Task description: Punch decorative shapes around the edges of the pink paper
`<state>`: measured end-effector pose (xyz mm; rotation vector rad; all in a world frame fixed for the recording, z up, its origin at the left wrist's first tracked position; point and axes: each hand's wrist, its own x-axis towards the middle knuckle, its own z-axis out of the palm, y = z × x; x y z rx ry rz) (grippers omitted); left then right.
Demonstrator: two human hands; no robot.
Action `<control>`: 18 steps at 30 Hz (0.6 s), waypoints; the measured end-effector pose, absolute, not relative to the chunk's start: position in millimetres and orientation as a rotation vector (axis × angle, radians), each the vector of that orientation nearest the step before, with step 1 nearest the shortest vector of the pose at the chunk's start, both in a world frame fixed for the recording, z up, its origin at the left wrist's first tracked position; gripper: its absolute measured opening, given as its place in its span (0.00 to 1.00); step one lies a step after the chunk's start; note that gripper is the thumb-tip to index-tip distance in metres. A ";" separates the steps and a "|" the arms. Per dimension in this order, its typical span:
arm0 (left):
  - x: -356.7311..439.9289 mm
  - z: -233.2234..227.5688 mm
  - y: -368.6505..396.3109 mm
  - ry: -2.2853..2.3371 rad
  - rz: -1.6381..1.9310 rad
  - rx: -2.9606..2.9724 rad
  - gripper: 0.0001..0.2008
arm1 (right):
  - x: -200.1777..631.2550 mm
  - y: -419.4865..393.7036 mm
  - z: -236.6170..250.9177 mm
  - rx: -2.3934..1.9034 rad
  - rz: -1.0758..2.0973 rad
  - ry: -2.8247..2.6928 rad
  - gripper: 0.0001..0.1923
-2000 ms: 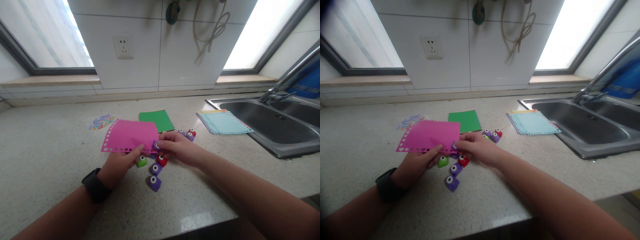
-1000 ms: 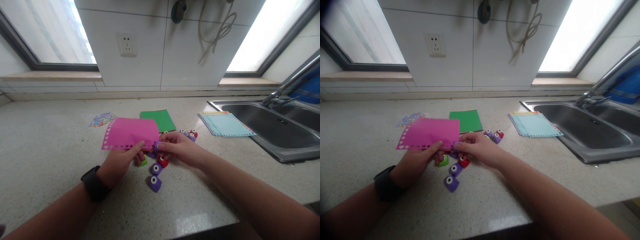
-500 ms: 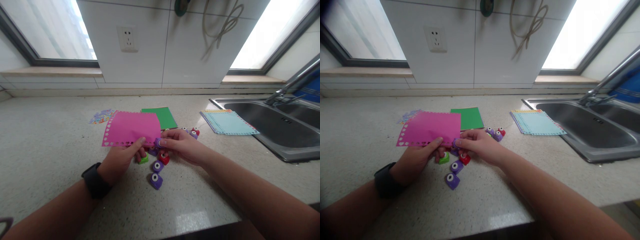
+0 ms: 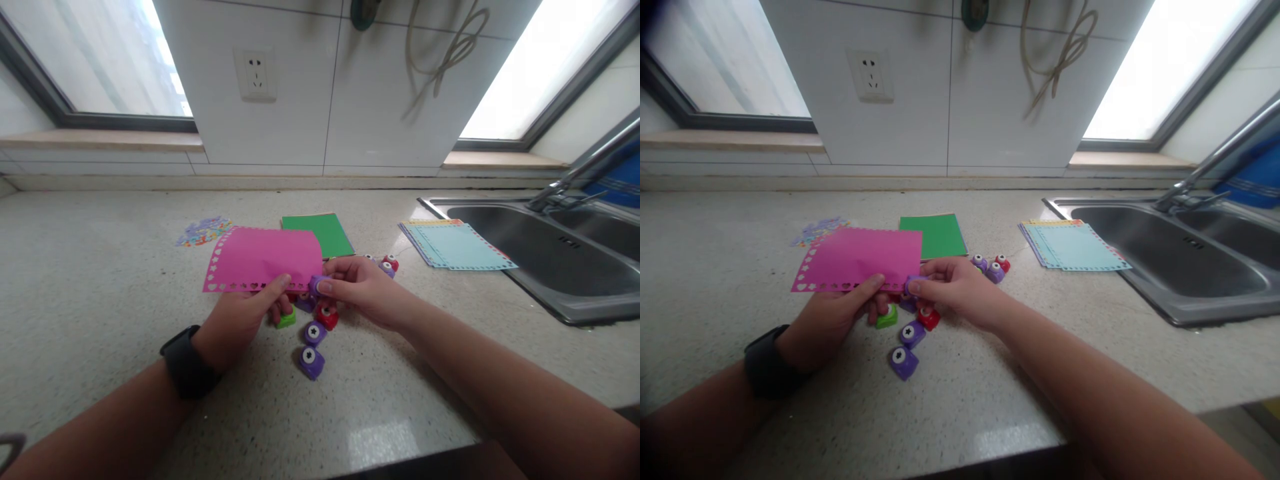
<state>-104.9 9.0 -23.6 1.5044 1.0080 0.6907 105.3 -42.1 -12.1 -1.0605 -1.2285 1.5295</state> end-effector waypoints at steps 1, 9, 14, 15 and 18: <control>-105.2 -23.8 9.0 1.012 0.680 1.509 0.25 | 105.3 -42.1 -11.8 -1.059 1.528 -1.219 0.15; -104.2 -19.6 6.1 1.038 0.670 1.505 0.25 | 104.3 -41.2 -10.5 -1.072 1.525 -1.183 0.17; -101.6 -15.7 4.8 1.034 0.687 1.494 0.24 | 103.3 -40.6 -10.3 -1.079 1.520 -1.170 0.18; -101.4 -15.7 4.7 1.031 0.689 1.491 0.24 | 103.0 -40.5 -10.3 -1.078 1.520 -1.162 0.19; -101.4 -16.8 4.6 1.024 0.693 1.495 0.24 | 102.7 -40.2 -10.7 -1.076 1.514 -1.147 0.19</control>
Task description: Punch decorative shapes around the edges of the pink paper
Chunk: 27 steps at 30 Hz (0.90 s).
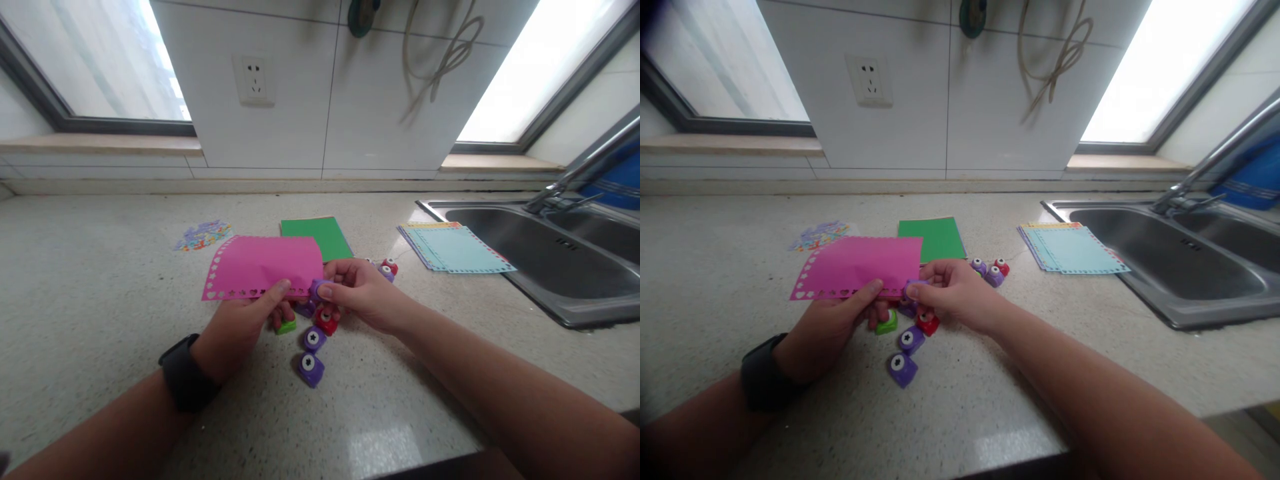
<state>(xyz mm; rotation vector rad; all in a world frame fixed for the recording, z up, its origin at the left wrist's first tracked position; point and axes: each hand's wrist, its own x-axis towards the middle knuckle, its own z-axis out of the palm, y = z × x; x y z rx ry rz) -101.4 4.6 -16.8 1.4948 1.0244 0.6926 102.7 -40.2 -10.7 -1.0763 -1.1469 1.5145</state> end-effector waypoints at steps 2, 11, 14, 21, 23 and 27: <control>-101.4 -17.3 4.7 1.027 0.698 1.493 0.24 | 102.9 -40.1 -11.1 -1.074 1.515 -1.149 0.19; -101.5 -15.9 4.6 1.031 0.684 1.503 0.23 | 103.4 -40.3 -11.0 -1.049 1.526 -1.163 0.18; -101.7 -15.8 4.5 1.043 0.679 1.510 0.24 | 103.3 -40.6 -11.1 -1.046 1.534 -1.168 0.18; -100.7 -12.0 2.8 1.084 0.671 1.481 0.23 | 103.6 -40.3 -12.4 -1.048 1.554 -1.169 0.18; -100.8 -11.6 2.0 1.091 0.674 1.480 0.23 | 103.5 -40.3 -12.4 -1.051 1.552 -1.166 0.18; -101.6 -12.5 1.4 1.086 0.657 1.486 0.24 | 102.7 -40.4 -11.7 -1.063 1.543 -1.160 0.19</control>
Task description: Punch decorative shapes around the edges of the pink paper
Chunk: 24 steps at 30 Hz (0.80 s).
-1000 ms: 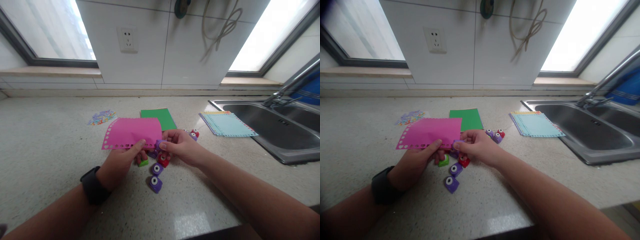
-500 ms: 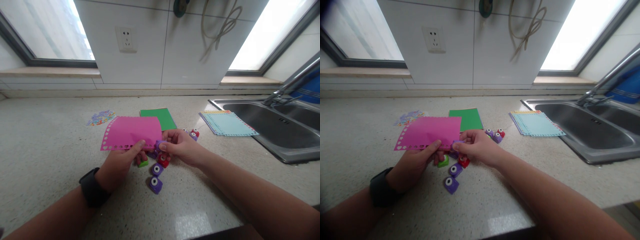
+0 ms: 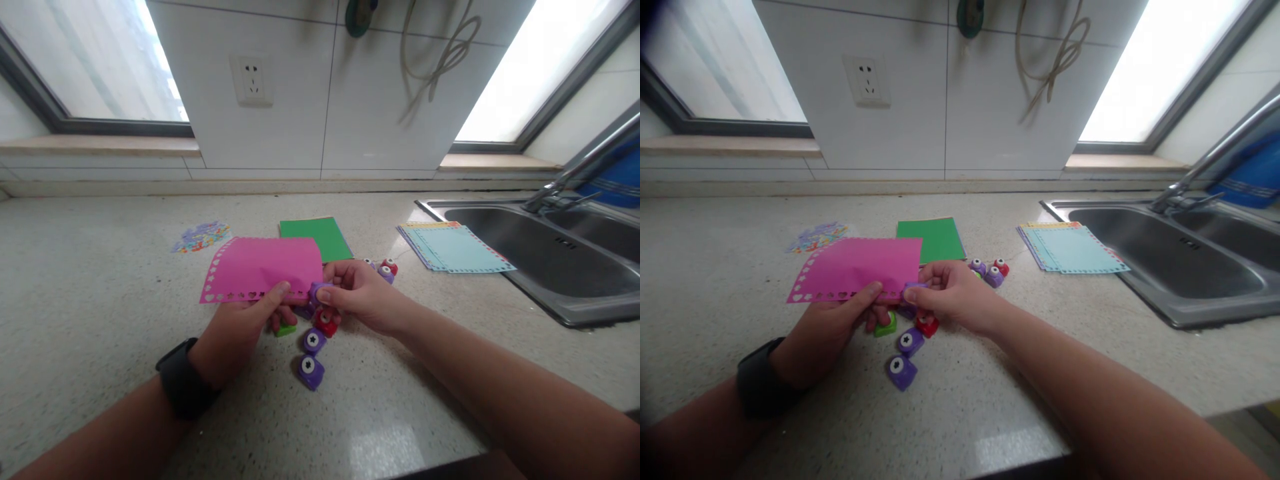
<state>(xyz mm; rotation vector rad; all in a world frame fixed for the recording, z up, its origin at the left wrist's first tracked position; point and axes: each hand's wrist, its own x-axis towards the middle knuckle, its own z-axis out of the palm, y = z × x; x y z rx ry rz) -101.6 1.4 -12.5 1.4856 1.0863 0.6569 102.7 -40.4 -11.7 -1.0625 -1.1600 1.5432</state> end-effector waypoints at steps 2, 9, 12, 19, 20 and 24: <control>-101.4 -12.8 1.5 1.087 0.642 1.483 0.24 | 101.9 -40.5 -11.3 -1.077 1.524 -1.153 0.19; -100.5 -13.2 1.2 1.086 0.629 1.541 0.25 | 99.2 -41.9 -9.0 -1.109 1.487 -1.178 0.22; -102.0 -13.6 0.8 1.092 0.619 1.570 0.25 | 99.1 -42.3 -9.4 -1.103 1.463 -1.205 0.22; -104.2 -16.5 1.8 1.073 0.639 1.583 0.25 | 102.3 -41.3 -13.2 -1.073 1.517 -1.200 0.21; -104.3 -17.2 1.8 1.057 0.649 1.564 0.25 | 103.6 -41.4 -12.8 -1.051 1.535 -1.202 0.20; -105.2 -21.6 2.2 0.960 0.694 1.441 0.23 | 112.5 -42.9 -7.6 -0.988 1.556 -1.198 0.19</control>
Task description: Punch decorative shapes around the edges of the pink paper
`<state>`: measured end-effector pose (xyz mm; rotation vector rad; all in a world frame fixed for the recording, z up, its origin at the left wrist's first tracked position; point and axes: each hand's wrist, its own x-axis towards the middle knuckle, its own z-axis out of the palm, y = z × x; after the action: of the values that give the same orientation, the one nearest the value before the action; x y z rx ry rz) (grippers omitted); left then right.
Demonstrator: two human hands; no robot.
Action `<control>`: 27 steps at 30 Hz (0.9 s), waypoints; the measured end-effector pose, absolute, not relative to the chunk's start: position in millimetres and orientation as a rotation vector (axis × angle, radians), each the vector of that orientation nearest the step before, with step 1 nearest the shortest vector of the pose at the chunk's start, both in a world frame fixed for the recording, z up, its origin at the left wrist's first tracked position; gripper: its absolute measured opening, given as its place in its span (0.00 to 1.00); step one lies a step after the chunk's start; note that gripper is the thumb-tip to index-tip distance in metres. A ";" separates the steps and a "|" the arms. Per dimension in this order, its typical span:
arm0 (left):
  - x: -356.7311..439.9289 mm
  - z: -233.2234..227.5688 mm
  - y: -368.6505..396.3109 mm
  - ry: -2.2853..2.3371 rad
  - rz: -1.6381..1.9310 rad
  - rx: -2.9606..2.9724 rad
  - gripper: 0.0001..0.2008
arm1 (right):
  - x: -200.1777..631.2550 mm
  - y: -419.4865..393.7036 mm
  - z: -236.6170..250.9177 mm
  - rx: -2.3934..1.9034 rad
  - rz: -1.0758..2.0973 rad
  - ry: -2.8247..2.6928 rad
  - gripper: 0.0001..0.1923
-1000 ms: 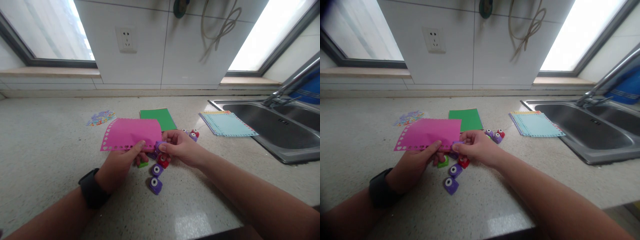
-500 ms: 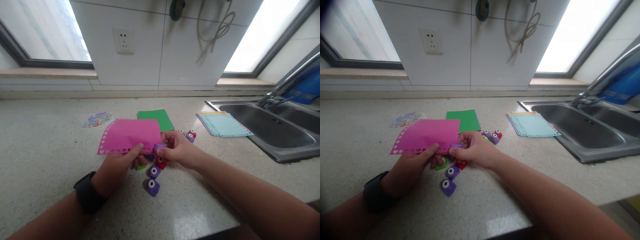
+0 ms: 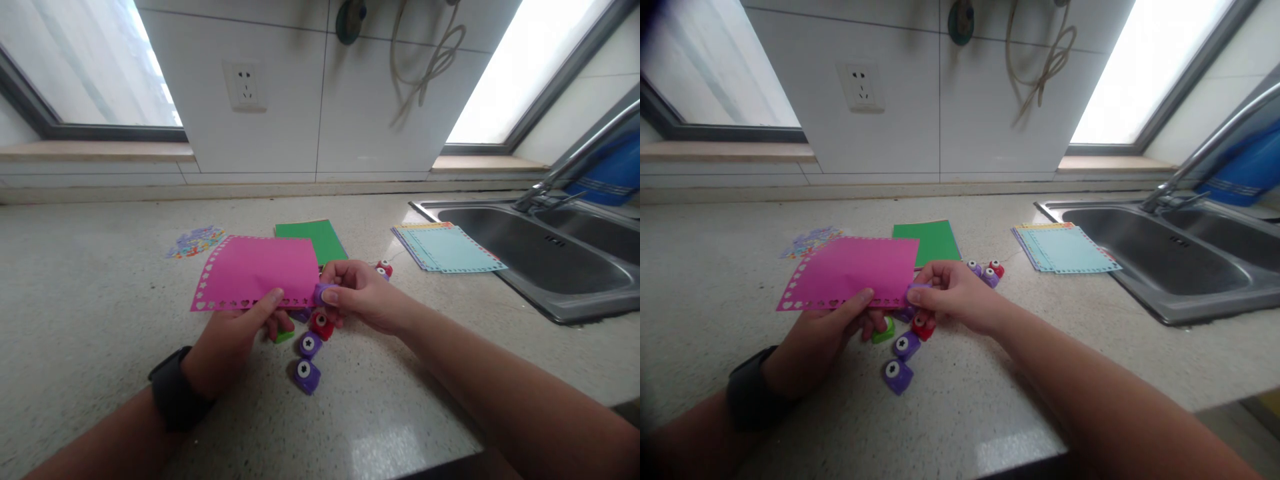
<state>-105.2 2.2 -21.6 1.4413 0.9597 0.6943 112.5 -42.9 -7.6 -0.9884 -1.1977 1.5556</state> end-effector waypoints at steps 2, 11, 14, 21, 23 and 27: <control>-106.0 -25.4 2.9 0.912 0.702 1.396 0.23 | 118.1 -44.2 -3.9 -1.005 1.527 -1.193 0.18; -109.1 -12.6 3.4 1.051 0.680 1.431 0.22 | 135.3 -56.5 16.3 -1.490 0.734 -1.871 0.12; -111.1 -5.7 3.3 1.032 0.692 1.538 0.21 | 140.3 -58.7 22.7 -1.588 0.360 -2.159 0.10; -125.4 -25.2 11.3 0.887 0.724 1.967 0.13 | 138.9 -55.8 25.8 -1.521 0.326 -2.374 0.07; -124.9 -23.6 10.4 0.857 0.716 1.944 0.15 | 138.9 -55.1 23.2 -1.494 0.337 -2.391 0.06; -116.5 -7.1 3.4 0.859 0.715 1.699 0.15 | 141.3 -55.1 19.7 -1.507 0.337 -2.386 0.07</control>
<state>-116.5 3.4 -7.1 1.6989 0.8591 0.7148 141.3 -55.1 19.7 -1.5068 -2.3862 0.3368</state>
